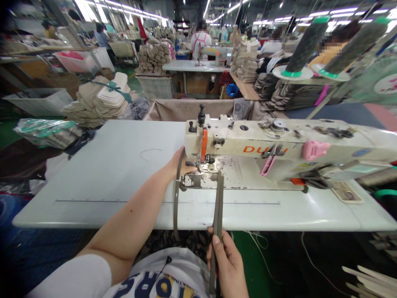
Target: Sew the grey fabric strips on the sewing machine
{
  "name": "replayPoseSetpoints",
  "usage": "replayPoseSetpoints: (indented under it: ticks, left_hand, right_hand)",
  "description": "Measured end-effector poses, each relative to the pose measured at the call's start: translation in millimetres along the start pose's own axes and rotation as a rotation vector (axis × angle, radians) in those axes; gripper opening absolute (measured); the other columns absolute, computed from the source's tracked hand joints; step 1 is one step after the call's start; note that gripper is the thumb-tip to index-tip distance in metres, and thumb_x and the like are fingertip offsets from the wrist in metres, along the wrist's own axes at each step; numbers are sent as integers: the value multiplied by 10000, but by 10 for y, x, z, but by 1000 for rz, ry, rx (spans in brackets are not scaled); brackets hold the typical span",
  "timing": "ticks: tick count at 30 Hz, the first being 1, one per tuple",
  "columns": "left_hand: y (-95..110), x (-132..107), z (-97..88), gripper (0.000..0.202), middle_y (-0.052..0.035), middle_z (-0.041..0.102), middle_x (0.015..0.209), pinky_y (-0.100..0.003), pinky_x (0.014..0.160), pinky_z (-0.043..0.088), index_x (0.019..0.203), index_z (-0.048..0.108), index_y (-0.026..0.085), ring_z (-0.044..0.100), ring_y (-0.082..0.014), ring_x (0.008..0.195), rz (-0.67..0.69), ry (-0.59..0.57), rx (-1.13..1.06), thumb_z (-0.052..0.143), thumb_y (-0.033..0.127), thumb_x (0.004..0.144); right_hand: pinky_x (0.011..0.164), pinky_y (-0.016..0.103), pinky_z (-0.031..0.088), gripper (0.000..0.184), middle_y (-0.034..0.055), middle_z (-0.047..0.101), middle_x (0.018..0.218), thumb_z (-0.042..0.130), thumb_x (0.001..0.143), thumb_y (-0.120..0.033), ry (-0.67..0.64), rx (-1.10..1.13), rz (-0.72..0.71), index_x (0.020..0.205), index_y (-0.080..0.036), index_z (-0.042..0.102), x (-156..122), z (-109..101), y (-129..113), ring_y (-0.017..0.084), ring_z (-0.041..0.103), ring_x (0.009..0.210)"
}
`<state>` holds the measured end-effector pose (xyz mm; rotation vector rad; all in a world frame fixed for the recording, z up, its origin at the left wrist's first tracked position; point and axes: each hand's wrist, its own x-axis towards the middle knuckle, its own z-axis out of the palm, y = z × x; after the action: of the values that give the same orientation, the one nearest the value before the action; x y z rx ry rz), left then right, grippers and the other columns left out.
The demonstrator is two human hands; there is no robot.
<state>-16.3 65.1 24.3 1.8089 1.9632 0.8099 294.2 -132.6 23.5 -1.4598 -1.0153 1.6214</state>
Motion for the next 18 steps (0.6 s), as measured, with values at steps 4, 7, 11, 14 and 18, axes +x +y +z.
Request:
replayPoseSetpoints:
  ticks: [4,7,11,14,18]
  left_hand:
    - [32,1,-8,765,-205,741,1540,-650,1378,495,1422,762,152,656,-472,1526,28,9,-14,1056,234,720]
    - [11,26,11,655,-176,756,1535,-642,1391,489,1373,802,178,652,-460,1536,58,6,-37,1001,155,749]
    - [-19,97,71,500,-167,758,1554,-576,1404,490,1324,845,193,647,-422,1556,55,8,-46,866,74,838]
    - [-19,152,127,409,-142,788,1527,-567,1424,460,1260,867,205,627,-384,1590,94,19,-104,757,44,900]
    - [-4,195,168,405,-113,775,1575,-548,1428,453,1260,873,226,640,-349,1591,118,17,-195,718,53,929]
  right_hand:
    - [500,282,436,755,-46,612,613,913,826,-903,10,-5,4,1133,-215,861,-33,5,-19,151,503,504]
    - [505,277,450,723,-41,623,602,929,824,-882,16,6,10,1099,-217,857,-42,-37,16,151,519,495]
    - [497,277,440,728,-38,621,556,918,825,-893,-108,-14,37,1069,-211,853,-57,-91,105,150,520,464]
    - [495,268,380,711,-52,605,552,897,861,-883,-147,-25,25,1084,-209,853,-56,-63,162,130,475,448]
    - [505,280,389,704,-56,609,578,875,892,-874,-164,-58,-2,1106,-204,854,41,6,216,128,463,456]
